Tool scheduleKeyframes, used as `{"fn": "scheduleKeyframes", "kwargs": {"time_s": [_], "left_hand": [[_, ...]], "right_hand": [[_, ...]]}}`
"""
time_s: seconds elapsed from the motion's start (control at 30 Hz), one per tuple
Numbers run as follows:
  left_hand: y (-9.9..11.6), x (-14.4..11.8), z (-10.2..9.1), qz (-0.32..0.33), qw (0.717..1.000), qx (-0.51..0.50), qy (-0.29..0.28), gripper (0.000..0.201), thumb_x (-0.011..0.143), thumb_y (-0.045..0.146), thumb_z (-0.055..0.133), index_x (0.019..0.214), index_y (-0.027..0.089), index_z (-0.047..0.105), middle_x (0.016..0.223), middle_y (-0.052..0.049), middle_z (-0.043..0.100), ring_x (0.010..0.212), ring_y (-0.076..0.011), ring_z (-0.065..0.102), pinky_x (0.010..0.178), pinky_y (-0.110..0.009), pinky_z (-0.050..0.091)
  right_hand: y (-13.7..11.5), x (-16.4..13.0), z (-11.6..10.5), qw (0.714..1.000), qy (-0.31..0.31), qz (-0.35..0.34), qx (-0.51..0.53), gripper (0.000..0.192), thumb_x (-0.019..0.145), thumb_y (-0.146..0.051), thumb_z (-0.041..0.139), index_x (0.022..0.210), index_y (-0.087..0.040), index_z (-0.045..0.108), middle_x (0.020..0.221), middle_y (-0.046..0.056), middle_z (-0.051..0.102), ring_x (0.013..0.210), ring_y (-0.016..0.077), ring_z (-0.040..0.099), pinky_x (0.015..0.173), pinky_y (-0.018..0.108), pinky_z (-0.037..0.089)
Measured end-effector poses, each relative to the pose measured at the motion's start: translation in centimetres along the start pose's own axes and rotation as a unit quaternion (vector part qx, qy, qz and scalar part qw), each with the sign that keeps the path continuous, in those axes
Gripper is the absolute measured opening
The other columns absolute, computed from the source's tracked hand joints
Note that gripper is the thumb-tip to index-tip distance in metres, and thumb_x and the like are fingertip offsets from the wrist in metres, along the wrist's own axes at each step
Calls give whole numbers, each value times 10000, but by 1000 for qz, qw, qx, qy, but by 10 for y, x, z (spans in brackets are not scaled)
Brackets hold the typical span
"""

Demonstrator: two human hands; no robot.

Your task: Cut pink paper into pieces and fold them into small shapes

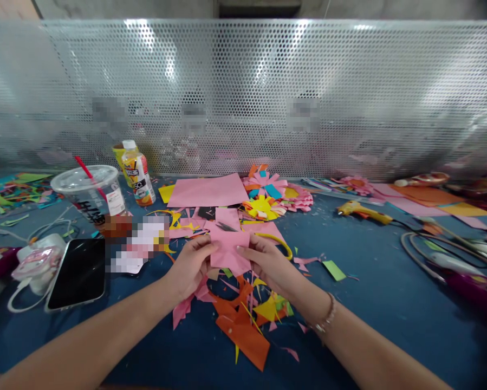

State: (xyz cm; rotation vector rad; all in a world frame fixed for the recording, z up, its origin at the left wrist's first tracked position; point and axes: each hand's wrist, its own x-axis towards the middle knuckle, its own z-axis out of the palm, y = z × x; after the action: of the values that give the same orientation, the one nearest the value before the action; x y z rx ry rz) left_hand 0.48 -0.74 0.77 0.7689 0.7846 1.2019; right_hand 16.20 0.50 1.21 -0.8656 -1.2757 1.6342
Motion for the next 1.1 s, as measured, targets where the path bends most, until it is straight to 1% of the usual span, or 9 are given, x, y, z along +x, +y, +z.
{"fn": "scheduleKeyframes", "kwargs": {"time_s": [0.17, 0.3, 0.43, 0.57, 0.67, 0.73, 0.9, 1.0, 1.1], "left_hand": [[2, -2, 1, 9, 1000, 13, -14, 138, 583, 110, 653, 710, 160, 631, 637, 25, 586, 587, -84, 544, 626, -228, 456], [4, -3, 1, 9, 1000, 26, -1, 119, 572, 83, 626, 667, 151, 648, 705, -2, 621, 618, -95, 558, 573, -203, 457], [3, -2, 0, 17, 999, 26, -10, 114, 602, 90, 578, 651, 158, 656, 671, -3, 612, 599, -95, 554, 568, -202, 460], [-1, 0, -7, 61, 995, 75, -13, 224, 610, 74, 484, 666, 169, 678, 793, -32, 637, 739, -137, 575, 659, -229, 473], [-2, 0, -11, 89, 987, 130, -13, 285, 578, 53, 422, 621, 163, 681, 913, -55, 634, 861, -173, 559, 735, -251, 469], [-1, -2, -10, 95, 987, 125, -25, 288, 584, 61, 408, 607, 159, 679, 942, -58, 627, 904, -183, 549, 750, -254, 471], [2, -5, -4, 100, 986, 133, -8, 133, 667, 175, 565, 747, 176, 672, 857, -38, 617, 790, -154, 567, 688, -276, 512], [2, -5, -2, 102, 981, 163, 8, 235, 664, 234, 624, 894, 188, 637, 894, -34, 603, 774, -139, 566, 673, -277, 526], [0, -3, -3, 69, 986, 149, 2, 309, 641, 251, 658, 939, 191, 600, 888, -20, 591, 712, -119, 573, 630, -271, 533]], "right_hand": [[0, 0, 0, 998, 45, 16, 27, 167, 597, -183, 646, 761, -199, 623, 674, -21, 575, 579, 80, 505, 548, 199, 409], [-2, -2, 0, 998, 31, 27, 57, 96, 609, -154, 588, 694, -179, 627, 698, -6, 585, 621, 79, 528, 588, 196, 434], [-5, -3, -2, 997, 37, 30, 67, 160, 609, -128, 518, 708, -170, 638, 756, 19, 607, 660, 100, 540, 610, 211, 451], [-6, -4, -2, 997, 32, 22, 73, 188, 658, -228, 486, 713, -150, 648, 778, 50, 618, 671, 124, 541, 616, 240, 457], [-5, -5, 0, 998, 56, -7, 1, 171, 679, -302, 563, 738, -163, 643, 715, 25, 594, 629, 110, 511, 565, 225, 432], [-3, -4, 1, 993, 71, -42, -80, 143, 651, -280, 624, 752, -181, 638, 674, -3, 569, 598, 93, 476, 544, 210, 405], [0, -2, 0, 984, 69, -79, -147, 130, 651, -242, 631, 772, -192, 625, 681, -14, 553, 585, 83, 456, 551, 215, 389], [0, -1, -1, 981, 71, -86, -162, 163, 650, -236, 630, 807, -197, 622, 740, 0, 573, 621, 98, 477, 569, 230, 398], [-1, -1, -2, 975, 78, -93, -185, 176, 654, -233, 626, 827, -202, 620, 766, 7, 579, 650, 111, 491, 587, 242, 403]]}}
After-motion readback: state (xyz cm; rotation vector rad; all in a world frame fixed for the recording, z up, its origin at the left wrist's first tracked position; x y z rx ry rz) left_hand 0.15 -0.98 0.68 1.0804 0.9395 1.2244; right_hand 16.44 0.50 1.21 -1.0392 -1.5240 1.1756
